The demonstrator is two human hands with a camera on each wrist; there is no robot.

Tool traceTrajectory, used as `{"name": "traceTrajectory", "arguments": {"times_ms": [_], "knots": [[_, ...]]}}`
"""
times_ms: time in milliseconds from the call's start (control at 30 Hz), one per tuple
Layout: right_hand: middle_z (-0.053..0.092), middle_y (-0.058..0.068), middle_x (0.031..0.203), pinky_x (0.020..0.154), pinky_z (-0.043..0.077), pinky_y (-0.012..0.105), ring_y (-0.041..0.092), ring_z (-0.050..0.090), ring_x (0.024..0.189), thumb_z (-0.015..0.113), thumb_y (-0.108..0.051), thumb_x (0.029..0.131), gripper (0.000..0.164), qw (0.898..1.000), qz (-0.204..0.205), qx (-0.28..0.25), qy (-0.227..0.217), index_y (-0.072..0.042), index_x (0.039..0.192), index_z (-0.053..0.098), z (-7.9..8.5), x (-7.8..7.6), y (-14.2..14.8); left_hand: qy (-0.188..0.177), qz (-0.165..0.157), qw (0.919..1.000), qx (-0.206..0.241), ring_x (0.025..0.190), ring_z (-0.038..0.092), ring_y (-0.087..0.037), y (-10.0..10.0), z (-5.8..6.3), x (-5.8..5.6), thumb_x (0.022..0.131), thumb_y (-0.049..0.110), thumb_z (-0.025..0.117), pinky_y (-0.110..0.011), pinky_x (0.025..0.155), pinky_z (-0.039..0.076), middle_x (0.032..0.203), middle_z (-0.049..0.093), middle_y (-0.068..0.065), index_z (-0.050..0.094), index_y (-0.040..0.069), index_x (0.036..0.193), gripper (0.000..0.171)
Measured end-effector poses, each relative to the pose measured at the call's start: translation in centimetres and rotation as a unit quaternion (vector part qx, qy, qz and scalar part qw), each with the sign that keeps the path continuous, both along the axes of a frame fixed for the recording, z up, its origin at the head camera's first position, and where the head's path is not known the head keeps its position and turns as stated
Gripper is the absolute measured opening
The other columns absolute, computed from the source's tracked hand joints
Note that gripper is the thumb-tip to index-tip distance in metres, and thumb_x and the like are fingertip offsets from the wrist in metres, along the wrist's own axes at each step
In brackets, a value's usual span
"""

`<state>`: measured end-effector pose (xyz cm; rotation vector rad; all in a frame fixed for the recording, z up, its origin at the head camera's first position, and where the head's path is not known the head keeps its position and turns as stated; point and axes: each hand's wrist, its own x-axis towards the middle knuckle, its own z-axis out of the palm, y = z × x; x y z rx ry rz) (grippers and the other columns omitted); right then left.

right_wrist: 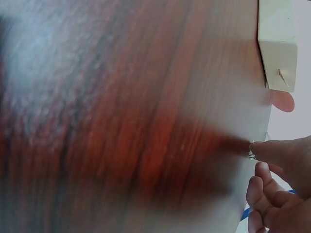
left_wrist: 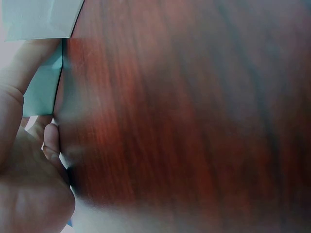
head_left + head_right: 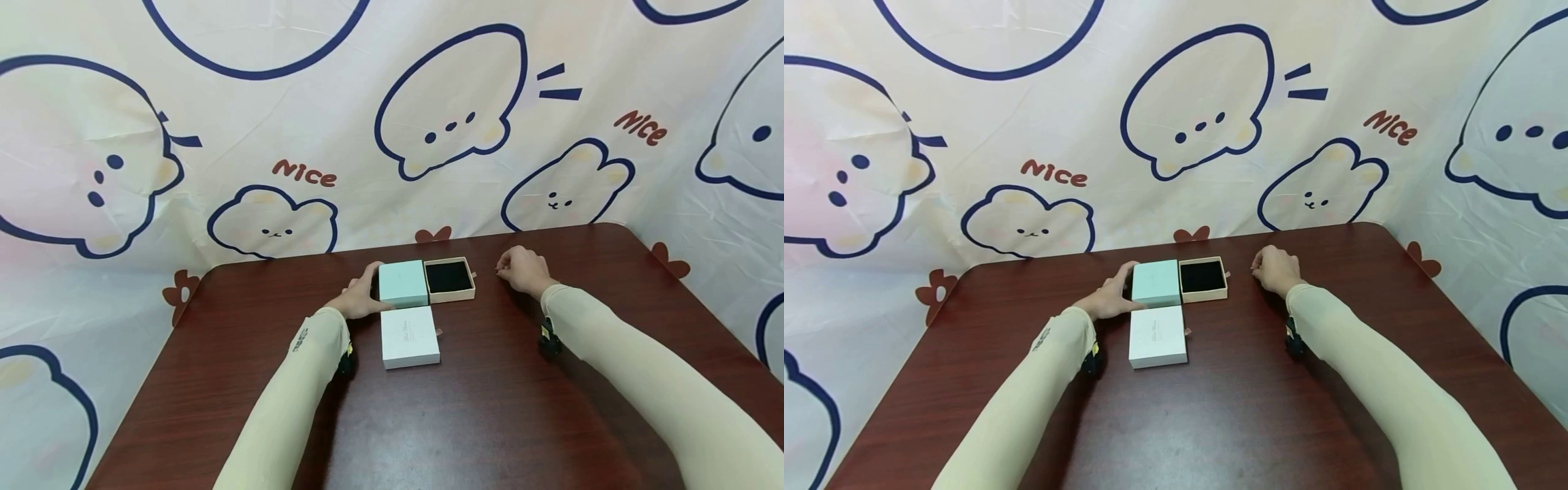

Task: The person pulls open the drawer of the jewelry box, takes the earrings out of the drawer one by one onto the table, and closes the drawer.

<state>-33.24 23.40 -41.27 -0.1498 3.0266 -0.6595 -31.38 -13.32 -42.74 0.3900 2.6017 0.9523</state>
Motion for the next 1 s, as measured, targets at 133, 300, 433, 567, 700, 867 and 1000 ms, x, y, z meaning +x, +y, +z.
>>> {"name": "traceTrajectory", "arguments": {"times_ms": [133, 300, 433, 567, 700, 867, 1000], "knots": [[0.071, 0.012, 0.093, 0.080, 0.043, 0.045, 0.028, 0.062, 0.085, 0.065, -0.013, 0.096, 0.015, 1.000, 0.000, 0.005, 0.006, -0.004, 0.102, 0.075, 0.1, 0.1, 0.2, 0.001, 0.001, 1.0000, 0.000, 0.152, 0.018, -0.043, 0.1, 0.0, -0.1, 0.091, 0.033, 0.076, -0.067, 0.121, 0.011, 0.163, 0.028, -0.019, 0.005, 0.025, 0.161, 0.100], [0.070, 0.012, 0.091, 0.082, 0.043, 0.046, 0.028, 0.062, 0.085, 0.066, -0.012, 0.096, 0.013, 1.000, -0.004, 0.003, 0.007, -0.004, 0.100, 0.074, 0.1, 0.1, 0.3, -0.001, -0.001, 1.0000, -0.001, 0.151, 0.018, -0.044, 0.1, -0.2, -0.3, 0.090, 0.034, 0.076, -0.066, 0.120, 0.013, 0.163, 0.027, -0.019, 0.005, 0.026, 0.161, 0.101], [0.071, 0.012, 0.092, 0.084, 0.043, 0.047, 0.028, 0.062, 0.085, 0.066, -0.012, 0.095, 0.012, 1.000, -0.004, 0.000, 0.008, -0.004, 0.099, 0.074, 0.0, 0.0, 0.4, -0.002, -0.002, 1.0000, -0.003, 0.152, 0.018, -0.044, 0.1, -0.2, -0.3, 0.090, 0.035, 0.076, -0.066, 0.120, 0.016, 0.164, 0.026, -0.020, 0.004, 0.027, 0.161, 0.101], [0.071, 0.011, 0.091, 0.082, 0.043, 0.045, 0.027, 0.062, 0.085, 0.066, -0.013, 0.096, 0.013, 1.000, -0.005, -0.002, 0.010, -0.004, 0.099, 0.074, -0.1, -0.1, 0.5, -0.001, -0.002, 1.0000, -0.002, 0.151, 0.019, -0.044, 0.1, -0.2, -0.1, 0.090, 0.035, 0.077, -0.065, 0.119, 0.019, 0.163, 0.027, -0.021, 0.004, 0.027, 0.161, 0.102], [0.070, 0.010, 0.089, 0.079, 0.042, 0.043, 0.027, 0.060, 0.083, 0.066, -0.017, 0.097, 0.016, 1.000, -0.013, -0.010, 0.013, -0.004, 0.099, 0.075, 0.2, 0.0, 0.4, -0.005, 0.000, 1.0000, -0.005, 0.151, 0.019, -0.045, 0.1, -0.3, -0.3, 0.089, 0.036, 0.077, -0.065, 0.118, 0.020, 0.163, 0.026, -0.022, 0.004, 0.028, 0.161, 0.103], [0.070, 0.011, 0.088, 0.077, 0.042, 0.041, 0.026, 0.059, 0.082, 0.063, -0.019, 0.099, 0.020, 0.999, -0.022, -0.033, 0.011, -0.003, 0.100, 0.075, 0.9, 0.3, 0.4, -0.008, 0.003, 1.0000, -0.005, 0.151, 0.018, -0.045, 0.0, -0.4, -0.4, 0.089, 0.035, 0.077, -0.065, 0.118, 0.021, 0.164, 0.024, -0.022, 0.003, 0.029, 0.161, 0.104], [0.070, 0.010, 0.087, 0.074, 0.043, 0.038, 0.025, 0.059, 0.080, 0.061, -0.019, 0.100, 0.021, 0.999, -0.020, -0.050, 0.012, -0.003, 0.101, 0.075, 1.1, 0.3, 0.4, -0.009, 0.003, 0.9999, -0.005, 0.151, 0.019, -0.045, 0.0, -0.3, -0.4, 0.089, 0.036, 0.077, -0.065, 0.119, 0.020, 0.163, 0.025, -0.022, 0.003, 0.030, 0.161, 0.103]]}}
